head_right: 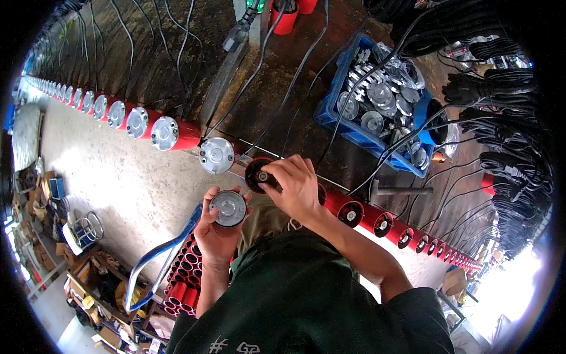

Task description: The person picks up metal base plates from a bin and places them onto the tops of red cylindrical components lined up on a production rack, then secures the plates by screwing them in using an electric screwdriver.

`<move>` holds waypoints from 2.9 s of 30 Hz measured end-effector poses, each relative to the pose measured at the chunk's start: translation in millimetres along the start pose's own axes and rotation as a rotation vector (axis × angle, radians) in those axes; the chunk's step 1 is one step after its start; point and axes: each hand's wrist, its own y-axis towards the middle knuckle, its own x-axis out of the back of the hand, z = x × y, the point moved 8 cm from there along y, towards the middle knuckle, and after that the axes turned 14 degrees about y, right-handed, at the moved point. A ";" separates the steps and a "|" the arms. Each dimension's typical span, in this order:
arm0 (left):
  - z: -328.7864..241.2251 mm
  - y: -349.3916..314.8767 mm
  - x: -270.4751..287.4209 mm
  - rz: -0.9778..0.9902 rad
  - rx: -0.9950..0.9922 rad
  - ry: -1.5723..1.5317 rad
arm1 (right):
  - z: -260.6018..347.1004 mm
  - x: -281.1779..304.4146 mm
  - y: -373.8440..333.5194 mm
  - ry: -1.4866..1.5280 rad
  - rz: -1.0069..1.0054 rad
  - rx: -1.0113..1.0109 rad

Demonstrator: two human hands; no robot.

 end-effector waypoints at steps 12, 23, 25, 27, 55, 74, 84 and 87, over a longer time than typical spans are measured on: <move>0.3 1.5 -3.1 0.012 0.003 0.007 | -2.4 -1.6 1.1 0.007 0.013 0.028; 0.9 0.9 -4.1 -0.014 0.011 0.002 | -0.7 -0.6 3.3 -0.025 0.043 0.020; 0.1 1.1 -5.1 -0.011 0.008 0.009 | 0.5 0.7 4.7 -0.029 0.051 0.020; -0.5 1.4 -5.9 -0.007 0.006 0.015 | 1.3 1.5 5.5 -0.034 0.059 0.020; -23.6 18.6 -64.2 0.083 -0.584 1.593 | -34.1 28.9 -9.3 0.604 0.104 -0.614; -14.0 38.6 -62.2 0.120 -0.537 1.485 | -39.2 29.9 2.8 0.481 0.171 -0.560; -11.7 39.0 -63.6 0.071 -0.502 1.520 | -51.7 20.9 -1.5 0.403 0.262 -0.427; -13.3 38.0 -66.1 0.068 -0.519 1.555 | -61.4 15.5 -6.0 0.445 0.264 -0.474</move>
